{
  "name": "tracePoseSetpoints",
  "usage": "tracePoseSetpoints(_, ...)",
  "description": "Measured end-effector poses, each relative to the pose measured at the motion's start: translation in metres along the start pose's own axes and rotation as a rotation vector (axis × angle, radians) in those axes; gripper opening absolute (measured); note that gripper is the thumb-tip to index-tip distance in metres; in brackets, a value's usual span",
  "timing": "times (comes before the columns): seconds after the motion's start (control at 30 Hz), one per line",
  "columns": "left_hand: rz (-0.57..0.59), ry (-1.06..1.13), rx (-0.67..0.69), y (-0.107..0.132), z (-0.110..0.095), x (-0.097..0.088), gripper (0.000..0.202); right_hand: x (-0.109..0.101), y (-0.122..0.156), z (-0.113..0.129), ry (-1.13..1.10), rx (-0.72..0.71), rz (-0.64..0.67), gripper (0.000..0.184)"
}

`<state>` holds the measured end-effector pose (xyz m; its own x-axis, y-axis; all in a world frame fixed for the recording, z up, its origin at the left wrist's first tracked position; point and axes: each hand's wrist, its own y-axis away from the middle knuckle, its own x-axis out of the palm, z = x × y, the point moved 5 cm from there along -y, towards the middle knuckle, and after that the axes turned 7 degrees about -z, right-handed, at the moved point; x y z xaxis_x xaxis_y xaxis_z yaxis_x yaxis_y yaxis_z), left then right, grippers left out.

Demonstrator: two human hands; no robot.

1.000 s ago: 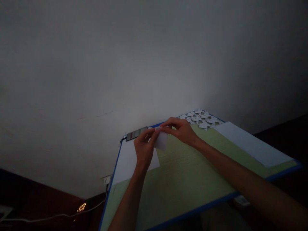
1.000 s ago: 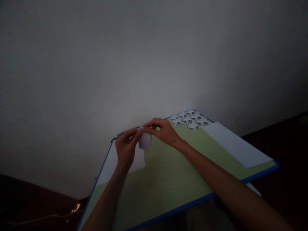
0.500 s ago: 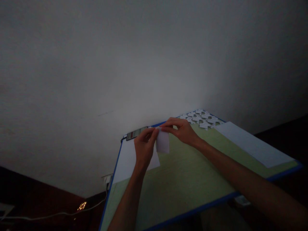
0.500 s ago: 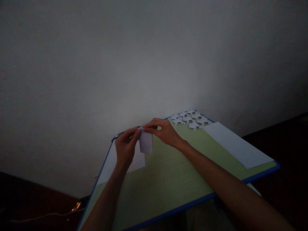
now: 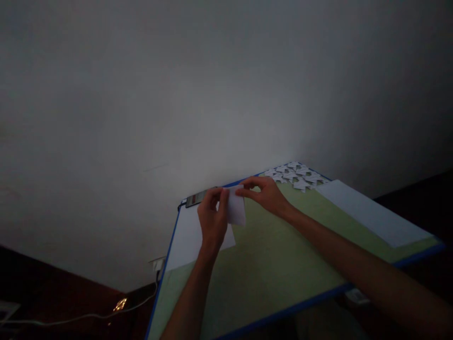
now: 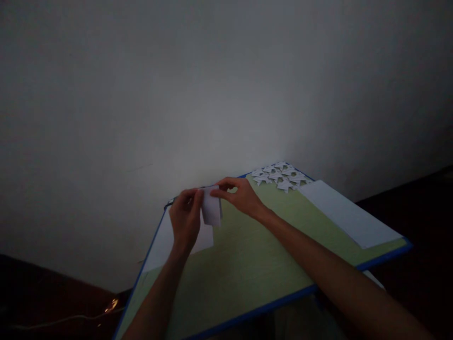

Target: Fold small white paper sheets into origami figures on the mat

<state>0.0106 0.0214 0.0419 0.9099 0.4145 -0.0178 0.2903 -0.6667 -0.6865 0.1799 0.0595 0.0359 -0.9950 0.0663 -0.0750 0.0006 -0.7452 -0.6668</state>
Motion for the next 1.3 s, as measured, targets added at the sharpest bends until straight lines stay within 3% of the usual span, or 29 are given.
tracePoseSetpoints(0.53, -0.013, 0.046, -0.058, 0.005, 0.004, 0.006, 0.024, -0.005, 0.001, 0.001, 0.021, -0.042, -0.099, 0.026)
tracePoseSetpoints(0.87, -0.085, -0.029, -0.126, 0.012, 0.010, 0.004, 0.029, 0.004, 0.006, 0.002, -0.019, -0.024, -0.053, 0.024)
tracePoseSetpoints(1.17, -0.138, -0.138, -0.131, 0.014, 0.012, 0.001, 0.030, 0.016, 0.014, 0.011, -0.010, -0.070, 0.145, 0.019)
tracePoseSetpoints(1.3, -0.141, -0.189, -0.140, 0.015, 0.013, 0.000, 0.029, 0.019, 0.015, 0.010, 0.009, -0.060, 0.149, 0.020)
